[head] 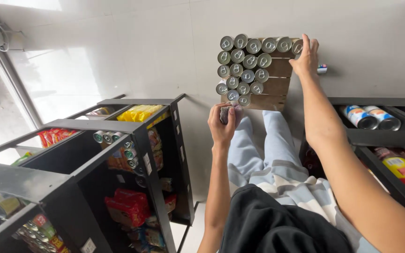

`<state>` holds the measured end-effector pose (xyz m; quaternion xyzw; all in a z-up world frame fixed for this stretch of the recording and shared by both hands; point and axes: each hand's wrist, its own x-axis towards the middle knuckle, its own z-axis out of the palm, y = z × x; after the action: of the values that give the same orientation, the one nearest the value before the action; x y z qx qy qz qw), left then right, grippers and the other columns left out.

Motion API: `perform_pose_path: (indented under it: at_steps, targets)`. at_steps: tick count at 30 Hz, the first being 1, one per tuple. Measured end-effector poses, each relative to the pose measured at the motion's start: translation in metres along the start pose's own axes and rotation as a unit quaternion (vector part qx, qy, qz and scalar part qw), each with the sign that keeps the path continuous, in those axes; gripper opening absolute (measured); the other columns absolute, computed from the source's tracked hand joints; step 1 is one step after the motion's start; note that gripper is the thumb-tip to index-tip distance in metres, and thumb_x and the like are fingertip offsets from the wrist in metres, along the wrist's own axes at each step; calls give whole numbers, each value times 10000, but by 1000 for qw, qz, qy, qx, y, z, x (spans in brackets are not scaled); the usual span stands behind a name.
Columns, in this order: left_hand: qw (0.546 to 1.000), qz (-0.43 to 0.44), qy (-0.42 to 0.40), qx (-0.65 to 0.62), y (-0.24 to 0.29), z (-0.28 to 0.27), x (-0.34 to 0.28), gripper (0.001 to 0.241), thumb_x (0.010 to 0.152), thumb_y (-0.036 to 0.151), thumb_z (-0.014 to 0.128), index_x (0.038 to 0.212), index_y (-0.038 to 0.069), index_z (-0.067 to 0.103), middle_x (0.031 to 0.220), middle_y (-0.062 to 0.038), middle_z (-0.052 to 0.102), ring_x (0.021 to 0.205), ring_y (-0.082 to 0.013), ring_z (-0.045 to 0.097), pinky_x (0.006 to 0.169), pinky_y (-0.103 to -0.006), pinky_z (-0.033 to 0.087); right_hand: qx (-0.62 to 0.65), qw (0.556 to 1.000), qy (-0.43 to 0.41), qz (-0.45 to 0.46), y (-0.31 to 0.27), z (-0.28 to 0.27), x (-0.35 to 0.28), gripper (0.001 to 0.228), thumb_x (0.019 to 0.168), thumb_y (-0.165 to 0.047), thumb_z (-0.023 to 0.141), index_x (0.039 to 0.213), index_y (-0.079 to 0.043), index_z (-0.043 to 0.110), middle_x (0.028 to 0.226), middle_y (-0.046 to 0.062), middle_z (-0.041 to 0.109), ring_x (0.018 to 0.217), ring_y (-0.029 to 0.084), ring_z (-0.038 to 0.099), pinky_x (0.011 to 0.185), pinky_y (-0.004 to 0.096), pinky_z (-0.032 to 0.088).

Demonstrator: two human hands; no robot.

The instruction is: Wiping dust off various canned goods with a cloth and organizing them onto retail shelves.

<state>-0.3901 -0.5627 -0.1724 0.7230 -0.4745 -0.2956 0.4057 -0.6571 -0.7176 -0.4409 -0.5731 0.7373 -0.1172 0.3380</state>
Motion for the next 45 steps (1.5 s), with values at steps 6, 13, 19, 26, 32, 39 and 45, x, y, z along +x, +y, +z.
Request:
perform_pose_path:
  at_steps: [6, 13, 19, 26, 32, 39, 45]
  targets:
    - [1000, -3, -16, -5, -16, 10, 18, 185, 981, 164, 686, 1030, -15, 673, 1020, -154, 716, 929, -298, 710, 859, -372, 556, 37, 997, 31, -53, 47, 34, 14, 740, 881, -13, 852, 1501, -141, 467, 1491, 163, 578, 1359, 388, 567, 1108, 469, 489]
    - [997, -18, -9, -68, 10, 3, 35, 207, 1001, 190, 653, 1030, -15, 672, 938, -134, 735, 854, -221, 709, 812, -334, 560, 64, 993, 57, -77, -14, -115, -60, 713, 921, -148, 930, 1494, -88, 510, 1411, 175, 650, 1285, 349, 644, 1097, 441, 532]
    - [990, -27, -11, -139, 46, -2, 46, 252, 1026, 228, 622, 1042, -16, 681, 884, -85, 739, 816, -137, 666, 762, -316, 558, 574, 779, 40, -247, -151, -251, -159, 1112, 977, -275, 919, 1660, -295, 41, 1514, 212, 593, 1370, 304, 600, 1207, 460, 527]
    - [945, 30, 41, -322, 134, 5, 66, 336, 1101, 324, 582, 1169, 3, 656, 1034, -53, 679, 960, -114, 608, 885, -258, 515, 541, 826, -98, -121, -260, -230, -192, 698, 1013, -495, 646, 1528, -149, 326, 1186, 122, 599, 962, 191, 614, 789, 331, 556]
    - [927, 48, 72, -365, 174, -32, 74, 286, 1043, 250, 653, 1154, -13, 656, 989, -85, 690, 900, -131, 626, 804, -306, 541, 431, 881, -100, -168, -318, -254, -241, 551, 1068, -335, 507, 1546, -116, 342, 1322, 46, 490, 1125, 122, 531, 872, 252, 502]
    - [928, 284, 135, -200, 233, -68, 46, 185, 958, 140, 736, 1048, -6, 669, 1072, -143, 695, 1010, -215, 713, 896, -333, 578, 538, 809, -83, -220, -328, -253, -224, 581, 1166, -301, 438, 1683, -102, 267, 1244, 92, 516, 1090, 125, 525, 982, 284, 502]
    - [937, 241, 142, -209, 247, -99, 71, 178, 961, 137, 745, 1057, 9, 667, 1081, -115, 711, 965, -220, 736, 837, -334, 616, 772, 514, -331, -172, -339, -256, -269, 562, 1163, -249, 458, 1680, -111, 288, 1457, 116, 584, 1225, 214, 620, 964, 406, 537]
